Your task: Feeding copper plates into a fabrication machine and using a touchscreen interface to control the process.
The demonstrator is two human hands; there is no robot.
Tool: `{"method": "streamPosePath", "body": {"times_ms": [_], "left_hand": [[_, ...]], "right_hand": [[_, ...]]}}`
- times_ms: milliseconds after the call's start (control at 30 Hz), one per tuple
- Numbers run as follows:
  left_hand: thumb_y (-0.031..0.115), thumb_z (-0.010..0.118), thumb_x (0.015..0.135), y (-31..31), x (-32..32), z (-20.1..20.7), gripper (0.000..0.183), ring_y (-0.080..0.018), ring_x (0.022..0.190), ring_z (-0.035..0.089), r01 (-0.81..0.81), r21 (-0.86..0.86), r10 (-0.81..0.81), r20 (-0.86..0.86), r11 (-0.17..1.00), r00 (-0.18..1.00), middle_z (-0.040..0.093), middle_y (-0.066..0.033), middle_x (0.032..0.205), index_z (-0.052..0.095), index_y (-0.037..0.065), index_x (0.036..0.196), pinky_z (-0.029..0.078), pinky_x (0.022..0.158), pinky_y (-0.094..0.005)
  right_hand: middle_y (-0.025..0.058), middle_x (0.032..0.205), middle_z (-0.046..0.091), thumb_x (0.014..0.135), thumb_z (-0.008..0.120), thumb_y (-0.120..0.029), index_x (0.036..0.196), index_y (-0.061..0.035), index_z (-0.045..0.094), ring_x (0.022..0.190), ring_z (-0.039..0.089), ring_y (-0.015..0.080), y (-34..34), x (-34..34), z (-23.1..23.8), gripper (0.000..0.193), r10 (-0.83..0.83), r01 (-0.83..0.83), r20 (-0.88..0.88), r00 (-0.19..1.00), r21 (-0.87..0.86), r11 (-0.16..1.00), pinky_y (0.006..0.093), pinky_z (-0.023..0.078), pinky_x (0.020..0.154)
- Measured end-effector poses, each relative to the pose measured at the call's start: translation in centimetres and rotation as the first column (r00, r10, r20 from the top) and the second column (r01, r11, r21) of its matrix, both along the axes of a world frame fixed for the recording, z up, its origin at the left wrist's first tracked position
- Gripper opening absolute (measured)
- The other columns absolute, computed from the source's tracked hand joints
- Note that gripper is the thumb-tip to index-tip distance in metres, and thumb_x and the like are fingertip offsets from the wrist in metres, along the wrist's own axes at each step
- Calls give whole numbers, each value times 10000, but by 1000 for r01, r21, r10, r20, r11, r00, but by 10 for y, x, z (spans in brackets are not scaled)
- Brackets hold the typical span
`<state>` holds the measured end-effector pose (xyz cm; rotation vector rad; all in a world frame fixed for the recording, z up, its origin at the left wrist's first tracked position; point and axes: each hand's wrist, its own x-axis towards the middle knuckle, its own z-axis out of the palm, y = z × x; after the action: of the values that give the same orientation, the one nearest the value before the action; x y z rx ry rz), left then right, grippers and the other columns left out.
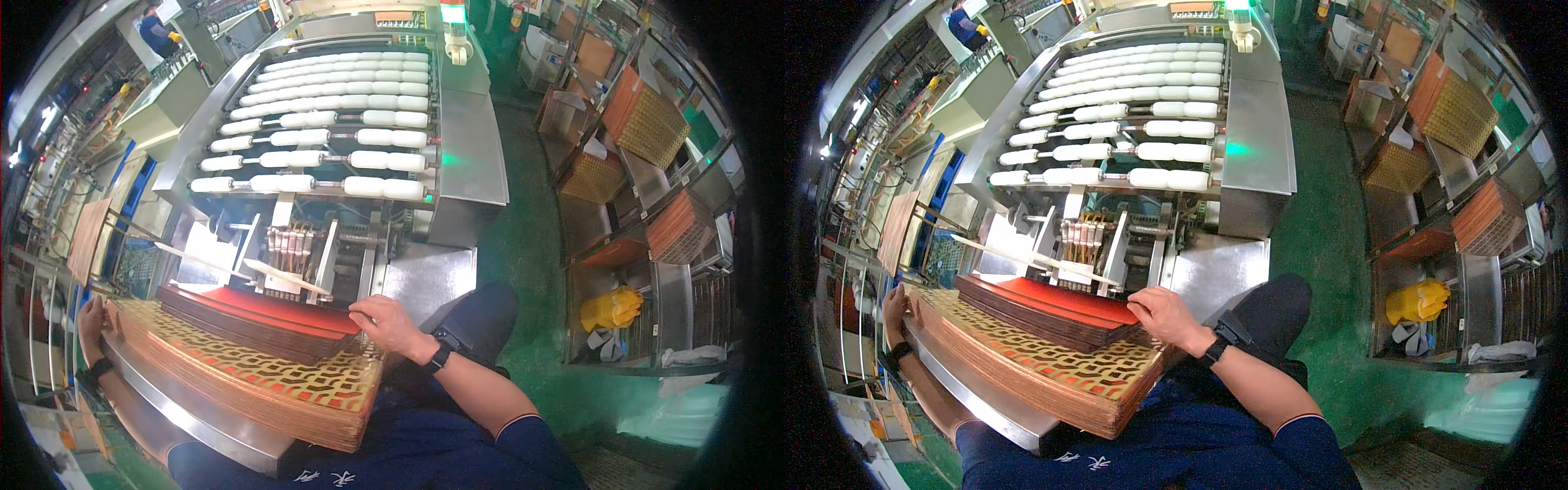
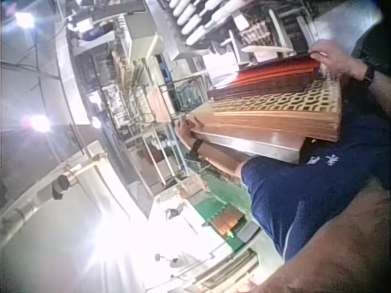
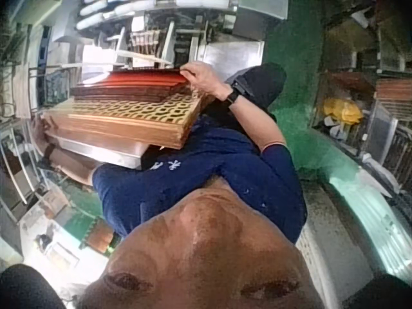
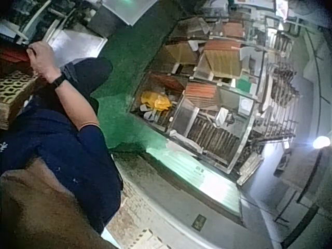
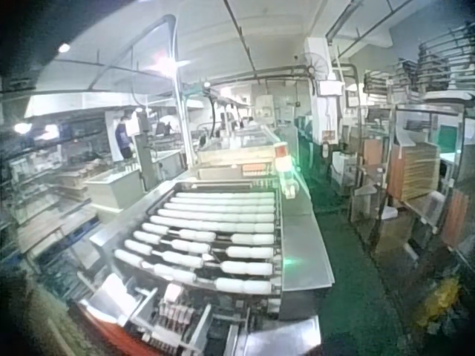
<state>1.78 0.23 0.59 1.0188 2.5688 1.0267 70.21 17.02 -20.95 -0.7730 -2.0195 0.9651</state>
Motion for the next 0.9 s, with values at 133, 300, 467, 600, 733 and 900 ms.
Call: {"method": "streamPosePath", "body": {"times_ms": [133, 300, 467, 600, 733, 900], "left_hand": [[420, 612, 995, 0, -4, -1, 451, -101, 683, 562, 20, -39, -19, 9, 999, 1000, 633, -17, 780, 712, -19, 1013, 448, 604, -277], [409, 596, 1002, 0, -8, 1, 438, -111, 657, 546, 52, 0, -52, 46, 999, 998, 613, -4, 749, 693, -14, 943, 435, 597, -290], [456, 582, 985, 15, 11, -4, 483, -119, 668, 551, 21, -78, -23, -22, 997, 999, 630, -28, 771, 681, -13, 923, 447, 612, -293], [503, 612, 973, 7, 9, 8, 540, -113, 699, 569, -11, -63, 10, -10, 998, 1000, 642, -25, 803, 705, -27, 1025, 466, 641, -288], [496, 618, 967, 22, 31, 8, 573, -138, 787, 621, -44, -56, 41, -40, 997, 998, 688, -67, 889, 697, -41, 1148, 498, 709, -298], [483, 645, 959, 24, 36, 14, 584, -155, 826, 645, -69, -60, 67, -33, 996, 997, 697, -85, 930, 682, -52, 1190, 512, 722, -297]], "right_hand": [[149, 933, 704, 943, 655, -193, 1014, -20, 697, 888, 660, 351, 0, 0, -1, 191, -15, 15, -7, 1000, -1, 1000, 431, 527, 806], [146, 943, 713, 929, 668, -190, 992, -26, 707, 896, 665, 353, 0, -2, -2, 179, -4, 3, -27, 1000, -41, 999, 431, 535, 809], [149, 959, 721, 908, 701, -173, 996, -27, 719, 912, 676, 337, 0, 0, -4, 171, -37, 37, 8, 999, -49, 998, 412, 545, 807], [150, 957, 721, 900, 712, -148, 1006, -28, 721, 904, 679, 335, -1, -1, 0, 160, -9, 8, -19, 1000, -51, 999, 404, 542, 804], [147, 934, 718, 888, 726, -129, 988, -15, 713, 890, 671, 338, 0, 2, 6, 152, -21, 19, -18, 1000, -80, 997, 407, 536, 796], [154, 935, 713, 892, 722, -125, 998, -12, 705, 885, 665, 343, 3, 3, 10, 156, -32, 32, -1, 999, -94, 995, 411, 531, 786]]}}
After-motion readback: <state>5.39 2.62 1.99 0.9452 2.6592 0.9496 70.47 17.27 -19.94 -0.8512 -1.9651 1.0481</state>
